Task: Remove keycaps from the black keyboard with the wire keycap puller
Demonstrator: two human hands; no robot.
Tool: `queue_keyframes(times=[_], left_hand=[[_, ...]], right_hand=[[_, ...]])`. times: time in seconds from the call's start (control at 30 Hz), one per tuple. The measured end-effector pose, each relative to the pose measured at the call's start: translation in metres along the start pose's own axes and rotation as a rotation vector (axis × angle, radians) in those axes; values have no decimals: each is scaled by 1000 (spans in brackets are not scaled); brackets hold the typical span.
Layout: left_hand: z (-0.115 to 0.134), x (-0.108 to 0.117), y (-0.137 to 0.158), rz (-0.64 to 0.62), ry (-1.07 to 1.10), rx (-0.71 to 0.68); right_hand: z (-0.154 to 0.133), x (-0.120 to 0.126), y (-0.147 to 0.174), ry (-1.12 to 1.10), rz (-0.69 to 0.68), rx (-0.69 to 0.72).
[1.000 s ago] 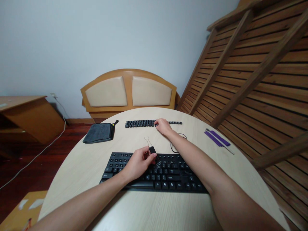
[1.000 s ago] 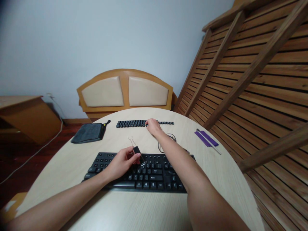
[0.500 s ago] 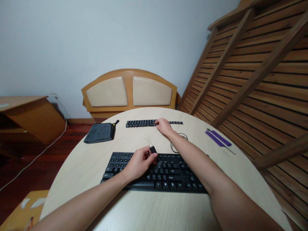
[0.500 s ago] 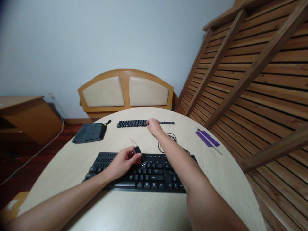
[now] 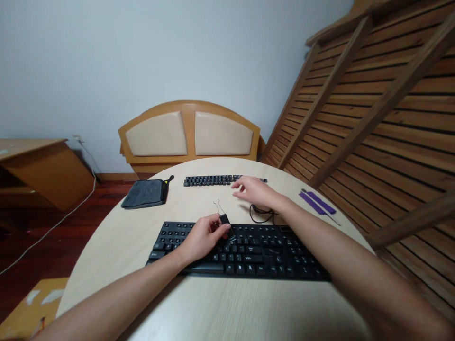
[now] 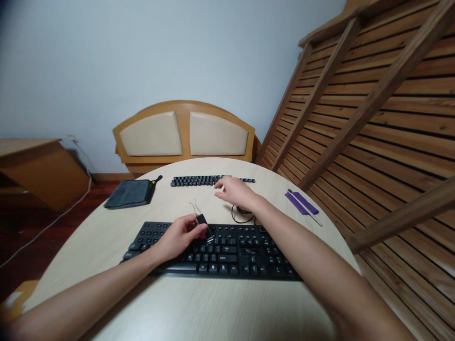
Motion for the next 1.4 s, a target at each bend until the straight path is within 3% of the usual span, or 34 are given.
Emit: queue_keyframes(times=[0.2,0.37,1.0,1.4], left_hand=[[0,1,-1,16,-88,-14],[3,0,-1,7,-78,2],[22,0,6,19,-156,-111],[10,-3,3,-31,-58,6]], right_hand=[[-41,-12,94,-219,-264,168],[-49,-33,133,-242,-353,160],[-62,-49,130,-275,-217,150],[-62,-49,130,-259,-206,156]])
Point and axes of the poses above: each hand's wrist, its own y-axis away from the middle knuckle, its own x-axis out of the back of the hand, z = x × y, the point moved 9 cm from there along -y, towards the middle knuckle, and after that the axes turned 1 degree about -y, right-handed, at the moved point
